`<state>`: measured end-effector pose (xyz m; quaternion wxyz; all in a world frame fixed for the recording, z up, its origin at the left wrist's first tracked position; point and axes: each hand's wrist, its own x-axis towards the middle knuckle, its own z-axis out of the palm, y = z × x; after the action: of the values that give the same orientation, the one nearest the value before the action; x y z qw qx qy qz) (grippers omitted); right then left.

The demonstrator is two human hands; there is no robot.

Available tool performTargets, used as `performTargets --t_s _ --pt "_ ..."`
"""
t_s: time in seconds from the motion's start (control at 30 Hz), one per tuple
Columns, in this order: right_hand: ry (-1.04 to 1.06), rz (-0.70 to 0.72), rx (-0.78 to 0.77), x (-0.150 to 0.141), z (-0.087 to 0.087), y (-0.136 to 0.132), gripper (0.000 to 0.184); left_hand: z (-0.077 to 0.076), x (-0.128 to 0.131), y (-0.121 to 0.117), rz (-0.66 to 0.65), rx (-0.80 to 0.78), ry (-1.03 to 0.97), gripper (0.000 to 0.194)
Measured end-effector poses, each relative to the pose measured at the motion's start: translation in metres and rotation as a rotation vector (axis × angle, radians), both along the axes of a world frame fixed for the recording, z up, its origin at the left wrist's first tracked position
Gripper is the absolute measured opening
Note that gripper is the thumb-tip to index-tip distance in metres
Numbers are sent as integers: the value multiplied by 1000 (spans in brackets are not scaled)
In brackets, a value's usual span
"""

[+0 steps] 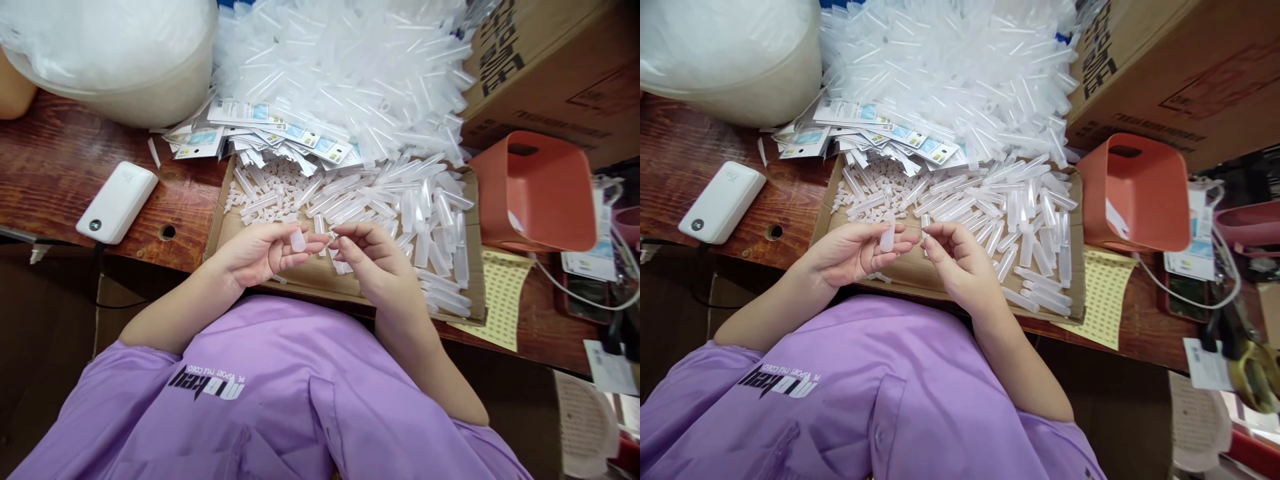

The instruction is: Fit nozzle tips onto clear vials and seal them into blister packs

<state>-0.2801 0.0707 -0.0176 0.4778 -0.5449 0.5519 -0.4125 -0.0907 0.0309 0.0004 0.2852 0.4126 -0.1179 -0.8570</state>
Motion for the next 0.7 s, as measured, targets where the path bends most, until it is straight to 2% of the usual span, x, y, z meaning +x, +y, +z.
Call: performTargets --t_s 0.1,0.17,0.23,0.3,0.43,0.5,0.53,0.6,0.67,0.7 --pt "129 -88 -54 -13 -5 -4 21 -2 0 2 27 2 -1 18" --pt "345 -136 -64 -25 -7 -8 17 -2 3 2 72 -13 -24 16" --pt "598 -100 -33 -35 -6 -13 14 -2 9 1 127 -24 -49 15" --pt "795 20 -38 -37 -4 -17 15 -1 14 1 174 -28 -71 14" --pt "1061 410 -212 -22 0 -22 27 -2 22 2 213 -49 -100 13" --pt "1144 522 -255 -18 5 -25 30 -3 27 4 209 -81 -104 15" --pt "1163 503 -257 -21 8 -27 30 -3 29 5 209 -100 -109 16" --pt "1170 327 -236 -37 17 -30 29 -4 36 7 227 -131 -124 18" --pt "1170 144 -189 -64 27 -31 26 -4 43 8 258 -152 -142 18" --pt "1182 119 -159 -79 31 -29 24 -4 47 8 273 -157 -149 18"
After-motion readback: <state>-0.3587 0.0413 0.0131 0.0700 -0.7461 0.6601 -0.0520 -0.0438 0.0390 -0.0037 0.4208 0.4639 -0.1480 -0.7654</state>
